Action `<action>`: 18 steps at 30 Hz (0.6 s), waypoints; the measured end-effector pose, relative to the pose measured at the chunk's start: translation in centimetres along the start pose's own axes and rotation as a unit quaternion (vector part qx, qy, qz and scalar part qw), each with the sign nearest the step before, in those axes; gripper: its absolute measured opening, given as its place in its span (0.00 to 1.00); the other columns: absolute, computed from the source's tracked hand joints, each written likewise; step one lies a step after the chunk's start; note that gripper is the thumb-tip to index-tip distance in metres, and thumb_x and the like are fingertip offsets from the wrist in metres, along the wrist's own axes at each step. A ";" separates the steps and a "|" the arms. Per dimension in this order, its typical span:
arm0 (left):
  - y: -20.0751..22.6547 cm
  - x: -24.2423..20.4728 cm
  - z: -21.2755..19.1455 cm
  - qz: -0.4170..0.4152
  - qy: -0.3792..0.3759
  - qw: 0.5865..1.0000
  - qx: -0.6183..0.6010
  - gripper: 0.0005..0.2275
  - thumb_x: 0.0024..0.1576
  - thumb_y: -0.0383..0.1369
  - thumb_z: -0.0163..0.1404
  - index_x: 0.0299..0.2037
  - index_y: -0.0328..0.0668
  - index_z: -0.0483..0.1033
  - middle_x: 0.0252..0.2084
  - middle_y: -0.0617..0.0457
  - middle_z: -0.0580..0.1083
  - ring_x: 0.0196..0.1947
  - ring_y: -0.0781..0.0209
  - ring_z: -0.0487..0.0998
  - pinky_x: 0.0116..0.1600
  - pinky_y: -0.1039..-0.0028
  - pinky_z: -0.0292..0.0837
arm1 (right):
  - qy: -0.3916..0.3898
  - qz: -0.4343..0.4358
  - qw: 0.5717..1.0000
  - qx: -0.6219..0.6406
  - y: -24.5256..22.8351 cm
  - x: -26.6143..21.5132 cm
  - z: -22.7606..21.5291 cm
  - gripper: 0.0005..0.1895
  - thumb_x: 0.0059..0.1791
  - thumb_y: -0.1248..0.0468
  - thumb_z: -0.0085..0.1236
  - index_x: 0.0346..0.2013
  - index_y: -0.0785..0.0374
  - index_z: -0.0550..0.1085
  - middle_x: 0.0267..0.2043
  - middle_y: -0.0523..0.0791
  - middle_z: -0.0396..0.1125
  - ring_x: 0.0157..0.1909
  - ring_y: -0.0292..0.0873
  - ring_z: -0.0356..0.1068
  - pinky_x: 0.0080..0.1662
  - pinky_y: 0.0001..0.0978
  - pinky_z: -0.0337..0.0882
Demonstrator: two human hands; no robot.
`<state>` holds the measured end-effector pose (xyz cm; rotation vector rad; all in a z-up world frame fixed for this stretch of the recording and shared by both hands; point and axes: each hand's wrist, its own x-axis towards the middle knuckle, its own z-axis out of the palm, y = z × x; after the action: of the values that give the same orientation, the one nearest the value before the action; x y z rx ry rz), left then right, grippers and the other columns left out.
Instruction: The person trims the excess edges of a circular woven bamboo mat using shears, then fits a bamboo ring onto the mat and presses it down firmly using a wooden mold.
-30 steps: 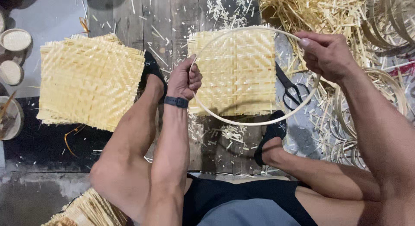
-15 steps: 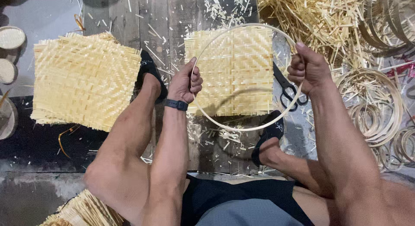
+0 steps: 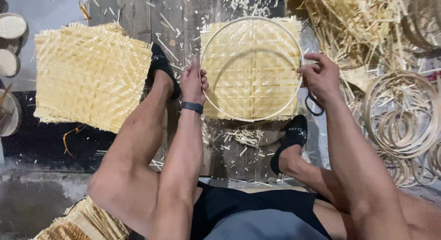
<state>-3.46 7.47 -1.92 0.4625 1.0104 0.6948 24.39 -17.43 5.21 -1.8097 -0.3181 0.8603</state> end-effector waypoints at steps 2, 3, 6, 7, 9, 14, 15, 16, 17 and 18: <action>-1.9 2.5 -1.1 0.150 0.041 0.978 0.142 0.06 0.52 0.28 0.60 0.38 0.40 0.80 0.29 0.60 0.77 0.23 0.72 0.72 0.27 0.79 0.66 | 0.028 -0.058 0.997 -0.048 2.5 1.9 0.9 0.19 0.48 0.68 0.59 0.54 0.67 0.76 0.35 0.45 0.74 0.34 0.38 0.73 0.36 0.33 0.75; -2.4 3.7 -1.8 0.147 0.045 0.978 0.144 0.06 0.52 0.28 0.60 0.38 0.40 0.80 0.29 0.60 0.77 0.23 0.72 0.72 0.27 0.79 0.66 | 0.025 -0.053 0.997 -0.049 3.7 3.0 1.3 0.19 0.48 0.68 0.59 0.54 0.67 0.76 0.35 0.45 0.74 0.34 0.38 0.73 0.36 0.33 0.75; -3.9 5.9 -3.7 0.280 0.085 0.856 0.426 0.08 0.49 0.27 0.62 0.39 0.37 0.84 0.32 0.55 0.82 0.29 0.68 0.81 0.39 0.76 0.79 | 0.083 -0.146 0.968 -0.187 7.1 5.3 2.0 0.20 0.46 0.68 0.69 0.53 0.67 0.79 0.34 0.47 0.73 0.35 0.40 0.70 0.40 0.31 0.71; -4.3 6.3 -3.9 0.253 0.079 0.846 0.463 0.09 0.48 0.26 0.62 0.38 0.37 0.85 0.30 0.52 0.82 0.28 0.66 0.81 0.38 0.74 0.78 | 0.107 -0.182 0.949 -0.233 8.0 5.9 2.1 0.21 0.44 0.68 0.70 0.52 0.66 0.81 0.33 0.50 0.73 0.34 0.41 0.71 0.40 0.33 0.71; -4.2 7.1 -4.0 0.221 0.074 0.833 0.501 0.09 0.46 0.26 0.62 0.37 0.37 0.85 0.29 0.50 0.82 0.28 0.64 0.81 0.37 0.73 0.76 | 0.128 -0.215 0.927 -0.279 9.5 6.7 2.4 0.22 0.42 0.69 0.70 0.51 0.65 0.83 0.33 0.52 0.72 0.34 0.43 0.71 0.40 0.35 0.71; -3.6 6.3 -3.4 0.177 0.089 0.847 0.492 0.10 0.44 0.25 0.66 0.35 0.35 0.85 0.29 0.51 0.82 0.29 0.64 0.82 0.38 0.74 0.78 | 0.143 -0.163 0.953 -0.211 10.5 6.6 2.1 0.18 0.45 0.62 0.72 0.48 0.65 0.82 0.37 0.50 0.77 0.35 0.40 0.77 0.43 0.31 0.75; -3.4 6.0 -3.3 0.176 0.089 0.847 0.494 0.10 0.44 0.25 0.66 0.35 0.35 0.85 0.29 0.51 0.82 0.29 0.64 0.82 0.38 0.74 0.78 | 0.143 -0.161 0.954 -0.210 10.4 6.4 2.1 0.18 0.45 0.62 0.72 0.48 0.65 0.82 0.37 0.50 0.77 0.35 0.40 0.77 0.43 0.31 0.75; -3.1 6.0 -3.1 0.174 0.106 0.837 0.509 0.13 0.42 0.25 0.66 0.38 0.37 0.85 0.30 0.51 0.82 0.29 0.65 0.82 0.38 0.74 0.78 | 0.144 -0.157 0.952 -0.218 10.2 6.2 2.0 0.16 0.45 0.63 0.72 0.46 0.65 0.83 0.35 0.51 0.77 0.34 0.40 0.77 0.43 0.31 0.75; -3.1 5.9 -3.0 0.172 0.122 0.826 0.523 0.16 0.41 0.25 0.67 0.40 0.40 0.84 0.31 0.51 0.82 0.30 0.65 0.82 0.39 0.75 0.78 | 0.145 -0.153 0.951 -0.225 10.1 6.0 2.1 0.14 0.46 0.63 0.72 0.44 0.65 0.83 0.33 0.51 0.77 0.33 0.41 0.76 0.42 0.32 0.75; -3.2 5.9 -3.1 0.173 0.121 0.825 0.524 0.16 0.41 0.25 0.67 0.40 0.40 0.84 0.31 0.51 0.82 0.30 0.65 0.82 0.39 0.75 0.78 | 0.146 -0.152 0.951 -0.224 9.8 6.0 2.2 0.14 0.46 0.63 0.72 0.44 0.65 0.83 0.33 0.51 0.77 0.33 0.41 0.76 0.42 0.32 0.75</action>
<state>-3.11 9.53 -8.96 1.5849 1.5376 0.4597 25.34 -16.44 -6.41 -2.1971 -0.6195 0.3063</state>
